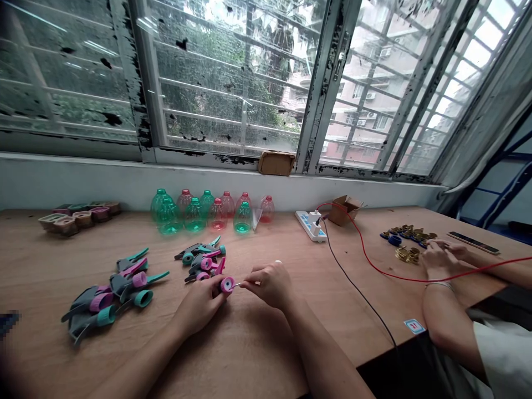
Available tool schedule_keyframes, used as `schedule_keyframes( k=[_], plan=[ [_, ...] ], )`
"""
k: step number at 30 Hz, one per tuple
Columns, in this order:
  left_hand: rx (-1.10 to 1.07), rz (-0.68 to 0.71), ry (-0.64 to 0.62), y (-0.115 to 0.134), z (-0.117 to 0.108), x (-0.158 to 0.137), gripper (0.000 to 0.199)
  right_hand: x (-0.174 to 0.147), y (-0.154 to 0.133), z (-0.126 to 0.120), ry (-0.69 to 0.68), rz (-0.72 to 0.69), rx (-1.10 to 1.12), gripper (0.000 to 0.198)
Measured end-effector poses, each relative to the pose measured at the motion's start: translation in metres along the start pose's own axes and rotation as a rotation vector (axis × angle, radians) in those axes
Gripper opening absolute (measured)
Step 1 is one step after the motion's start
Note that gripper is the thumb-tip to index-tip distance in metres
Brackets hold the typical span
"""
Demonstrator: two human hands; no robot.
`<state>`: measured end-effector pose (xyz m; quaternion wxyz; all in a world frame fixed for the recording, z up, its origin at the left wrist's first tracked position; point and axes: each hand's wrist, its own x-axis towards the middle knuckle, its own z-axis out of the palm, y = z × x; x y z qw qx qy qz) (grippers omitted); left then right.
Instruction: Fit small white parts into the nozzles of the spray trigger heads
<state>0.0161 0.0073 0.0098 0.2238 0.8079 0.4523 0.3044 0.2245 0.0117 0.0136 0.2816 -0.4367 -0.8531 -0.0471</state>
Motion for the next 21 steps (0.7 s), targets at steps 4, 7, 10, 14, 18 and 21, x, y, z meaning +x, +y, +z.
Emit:
schedule_keyframes(
  k=[4, 7, 10, 14, 18, 21],
  plan=[
    [-0.012, -0.015, 0.0, 0.0, 0.001, 0.0, 0.018, -0.001, 0.001, 0.003, 0.002, 0.005, 0.001, 0.033],
    [-0.008, -0.022, -0.004, -0.001, 0.002, 0.0, 0.02, -0.001, 0.002, 0.004, 0.006, 0.0, 0.006, 0.034],
    [-0.013, -0.007, -0.001, -0.003, 0.002, 0.0, 0.02, -0.002, 0.004, 0.006, 0.01, 0.004, 0.018, 0.035],
    [-0.011, -0.01, 0.015, -0.004, 0.003, 0.0, 0.021, -0.003, 0.007, 0.01, 0.018, 0.009, 0.031, 0.035],
    [-0.011, -0.027, 0.005, -0.003, 0.002, 0.0, 0.022, -0.002, 0.008, 0.012, 0.022, -0.001, 0.024, 0.037],
    [-0.023, -0.028, -0.011, -0.002, 0.001, 0.0, 0.022, -0.002, 0.008, 0.012, 0.018, -0.009, 0.021, 0.039]
  ],
)
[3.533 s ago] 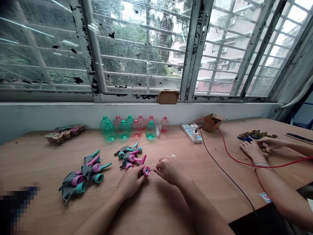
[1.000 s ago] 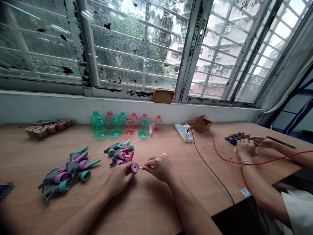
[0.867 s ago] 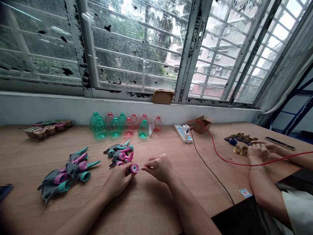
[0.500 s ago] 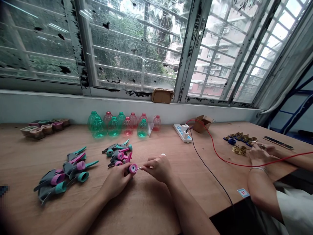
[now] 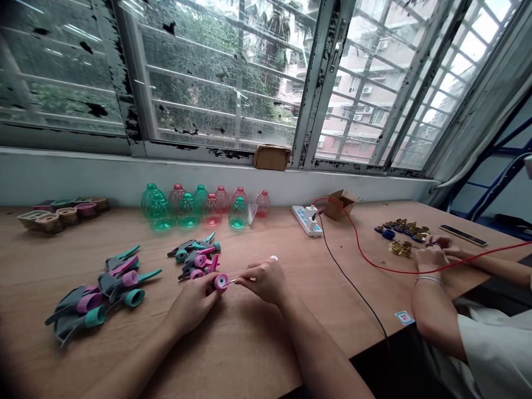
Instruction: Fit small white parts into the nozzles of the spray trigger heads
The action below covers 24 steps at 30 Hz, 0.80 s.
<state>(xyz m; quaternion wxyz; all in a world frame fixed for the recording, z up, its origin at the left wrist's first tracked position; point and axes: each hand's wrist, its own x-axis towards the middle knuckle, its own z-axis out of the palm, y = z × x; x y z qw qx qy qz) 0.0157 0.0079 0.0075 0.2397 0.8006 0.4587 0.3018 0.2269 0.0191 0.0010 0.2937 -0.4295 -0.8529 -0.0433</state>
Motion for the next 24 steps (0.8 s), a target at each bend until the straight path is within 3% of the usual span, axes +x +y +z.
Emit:
schedule_keyframes(
  k=[18, 24],
  plan=[
    [-0.046, -0.062, 0.024, -0.006, 0.004, 0.003, 0.023, 0.0, -0.005, 0.001, 0.095, 0.048, -0.036, 0.037],
    [-0.088, -0.084, 0.03, -0.006, 0.004, 0.003, 0.024, 0.002, -0.009, 0.008, 0.156, 0.098, 0.114, 0.036]
  ],
)
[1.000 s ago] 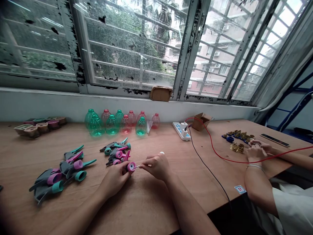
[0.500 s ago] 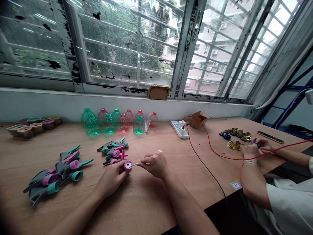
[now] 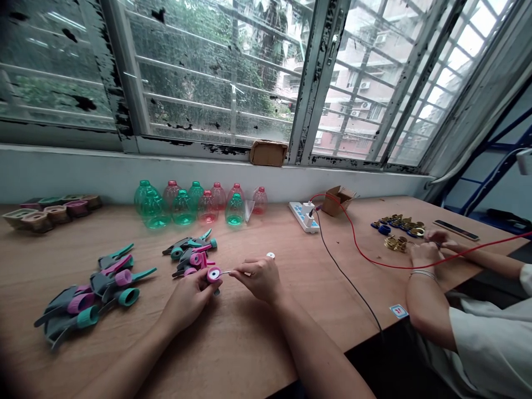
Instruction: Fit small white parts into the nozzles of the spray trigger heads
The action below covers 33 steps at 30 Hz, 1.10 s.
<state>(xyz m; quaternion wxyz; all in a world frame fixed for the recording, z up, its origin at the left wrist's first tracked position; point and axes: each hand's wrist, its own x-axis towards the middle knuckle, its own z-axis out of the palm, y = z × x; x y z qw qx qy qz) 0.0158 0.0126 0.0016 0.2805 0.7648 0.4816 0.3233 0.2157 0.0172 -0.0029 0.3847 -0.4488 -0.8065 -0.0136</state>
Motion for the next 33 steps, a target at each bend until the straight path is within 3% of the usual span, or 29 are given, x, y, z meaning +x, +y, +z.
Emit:
schedule_keyframes(
  k=[10, 28, 33],
  plan=[
    [0.013, 0.067, -0.009, 0.0, 0.0, -0.001, 0.019, 0.003, -0.005, 0.01, 0.026, 0.103, 0.359, 0.032],
    [0.037, 0.091, -0.053, 0.0, 0.0, -0.002, 0.019, 0.002, 0.0, 0.015, -0.08, 0.119, 0.544, 0.023],
    [0.053, 0.1, -0.064, -0.001, 0.0, -0.002, 0.018, 0.0, 0.014, 0.015, -0.089, 0.222, 0.64, 0.025]
  ],
)
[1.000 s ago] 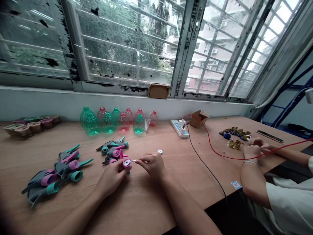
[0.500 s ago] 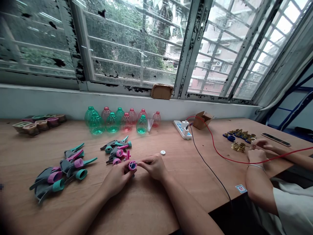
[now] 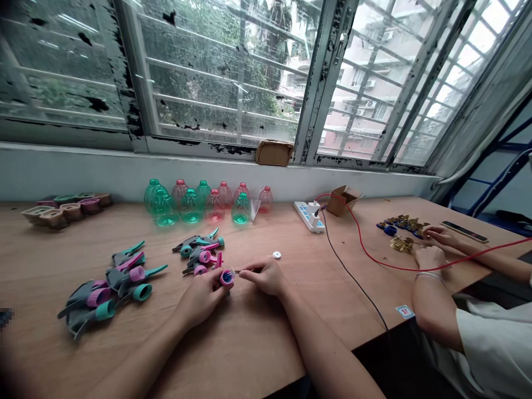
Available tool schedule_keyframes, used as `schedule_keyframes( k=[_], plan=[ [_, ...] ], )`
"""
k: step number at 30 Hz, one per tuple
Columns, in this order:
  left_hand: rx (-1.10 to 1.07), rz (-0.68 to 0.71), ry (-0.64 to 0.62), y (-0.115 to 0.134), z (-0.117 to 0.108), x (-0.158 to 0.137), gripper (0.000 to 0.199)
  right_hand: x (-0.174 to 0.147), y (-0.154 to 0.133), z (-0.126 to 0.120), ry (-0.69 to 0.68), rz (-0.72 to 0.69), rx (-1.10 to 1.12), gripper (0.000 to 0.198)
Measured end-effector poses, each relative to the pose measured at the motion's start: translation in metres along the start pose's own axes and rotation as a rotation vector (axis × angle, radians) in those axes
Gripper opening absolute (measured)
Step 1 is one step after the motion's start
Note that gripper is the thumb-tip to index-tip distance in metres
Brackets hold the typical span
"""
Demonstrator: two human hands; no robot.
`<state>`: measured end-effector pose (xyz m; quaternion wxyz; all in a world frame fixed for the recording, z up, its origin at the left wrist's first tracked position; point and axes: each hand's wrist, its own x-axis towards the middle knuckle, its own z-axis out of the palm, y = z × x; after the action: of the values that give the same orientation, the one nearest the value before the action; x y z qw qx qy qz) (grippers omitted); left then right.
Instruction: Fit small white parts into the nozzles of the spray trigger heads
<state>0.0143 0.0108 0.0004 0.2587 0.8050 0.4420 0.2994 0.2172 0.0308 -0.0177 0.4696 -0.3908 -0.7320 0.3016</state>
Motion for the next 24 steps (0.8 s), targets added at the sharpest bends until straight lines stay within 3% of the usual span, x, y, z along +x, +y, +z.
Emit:
schedule_keyframes(
  k=[3, 7, 12, 16, 24],
  plan=[
    [0.02, 0.001, -0.012, -0.001, 0.0, -0.002, 0.015, 0.0, 0.009, -0.021, 0.087, 0.134, 0.032, 0.031],
    [0.047, 0.018, -0.043, -0.001, -0.001, -0.003, 0.013, -0.001, 0.023, -0.067, 0.216, 0.276, -0.009, 0.039],
    [0.058, 0.028, -0.07, -0.001, -0.001, -0.003, 0.014, -0.004, 0.043, -0.115, 0.088, 0.405, -0.391, 0.043],
    [0.078, 0.031, -0.073, -0.001, 0.0, -0.003, 0.014, -0.005, 0.054, -0.126, -0.014, 0.49, -0.512, 0.041],
    [0.081, 0.044, -0.071, -0.001, 0.0, -0.003, 0.016, -0.001, 0.052, -0.123, -0.048, 0.495, -0.577, 0.044]
  ],
)
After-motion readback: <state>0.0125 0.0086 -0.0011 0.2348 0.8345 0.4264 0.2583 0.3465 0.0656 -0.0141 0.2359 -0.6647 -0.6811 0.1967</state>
